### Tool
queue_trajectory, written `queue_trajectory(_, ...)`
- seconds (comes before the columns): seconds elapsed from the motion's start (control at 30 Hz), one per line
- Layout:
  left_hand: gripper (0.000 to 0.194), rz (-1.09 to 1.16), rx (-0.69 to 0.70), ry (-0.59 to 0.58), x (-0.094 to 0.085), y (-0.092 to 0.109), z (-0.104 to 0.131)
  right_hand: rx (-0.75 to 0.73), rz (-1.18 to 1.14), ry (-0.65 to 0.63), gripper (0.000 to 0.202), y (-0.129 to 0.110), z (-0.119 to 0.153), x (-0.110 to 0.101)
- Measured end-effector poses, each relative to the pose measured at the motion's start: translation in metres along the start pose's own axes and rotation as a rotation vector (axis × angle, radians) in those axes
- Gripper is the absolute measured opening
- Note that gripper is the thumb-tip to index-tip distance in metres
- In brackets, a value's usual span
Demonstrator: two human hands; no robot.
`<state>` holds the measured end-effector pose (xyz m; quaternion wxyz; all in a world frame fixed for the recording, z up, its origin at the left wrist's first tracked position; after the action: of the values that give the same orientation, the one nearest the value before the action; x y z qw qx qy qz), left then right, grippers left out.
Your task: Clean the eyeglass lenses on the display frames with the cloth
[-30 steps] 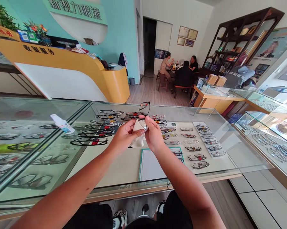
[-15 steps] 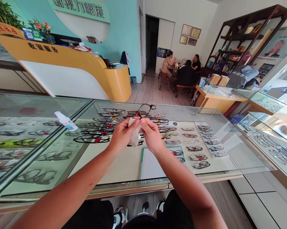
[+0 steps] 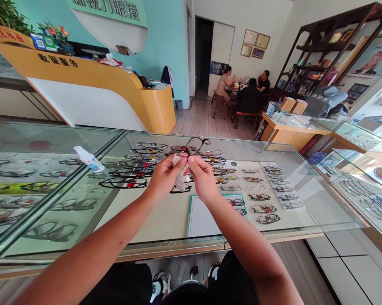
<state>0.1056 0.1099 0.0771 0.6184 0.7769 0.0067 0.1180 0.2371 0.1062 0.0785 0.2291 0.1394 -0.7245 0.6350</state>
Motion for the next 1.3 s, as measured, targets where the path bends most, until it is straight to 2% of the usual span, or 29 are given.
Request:
queue_trajectory(0.13, 0.067, -0.034, -0.004, 0.044, 0.0, 0.0, 0.0, -0.03, 0.005, -0.045, 0.035, -0.001, 0.003, 0.002)
queue_trajectory(0.47, 0.061, 0.041, -0.097, -0.093, -0.003, -0.001, -0.002, -0.048, 0.047, 0.028, 0.042, 0.004, -0.005, -0.004)
queue_trajectory(0.63, 0.062, 0.019, -0.061, 0.012, -0.002, -0.002, -0.004, -0.051, 0.052, -0.051, 0.037, 0.004, 0.002, 0.0)
queue_trajectory(0.7, 0.063, -0.001, -0.065, -0.001, -0.002, -0.002, -0.004, -0.064, 0.044, -0.033, 0.038, 0.005, 0.001, -0.001)
queue_trajectory(0.83, 0.062, 0.043, -0.158, -0.062, -0.003, -0.001, -0.003, -0.117, 0.057, 0.059, 0.036, 0.008, -0.005, -0.009)
queue_trajectory(0.93, 0.061, 0.081, -0.23, -0.054, -0.003, 0.001, -0.002, -0.095, 0.06, 0.043, 0.038, 0.01, -0.007, -0.009)
queue_trajectory(1.07, 0.06, 0.109, -0.129, 0.018, 0.0, 0.003, -0.001, -0.126, 0.088, -0.006, 0.043, 0.008, -0.001, -0.002)
queue_trajectory(1.17, 0.06, 0.025, -0.044, 0.049, 0.0, 0.001, -0.001, -0.142, 0.096, -0.011, 0.047, 0.003, 0.004, 0.001)
queue_trajectory(1.3, 0.061, -0.06, -0.013, -0.002, -0.004, 0.001, -0.001, -0.155, 0.077, -0.01, 0.042, 0.0, 0.001, -0.003)
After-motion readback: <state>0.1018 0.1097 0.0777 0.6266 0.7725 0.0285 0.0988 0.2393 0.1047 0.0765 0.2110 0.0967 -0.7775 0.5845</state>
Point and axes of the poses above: each hand's wrist, its own z-axis away from the middle knuckle, its own x-axis out of the palm, y = z × x, the point moved 1 cm from there along -z, towards the middle knuckle, and after that the axes turned 15 degrees about y, right-handed, at the moved point
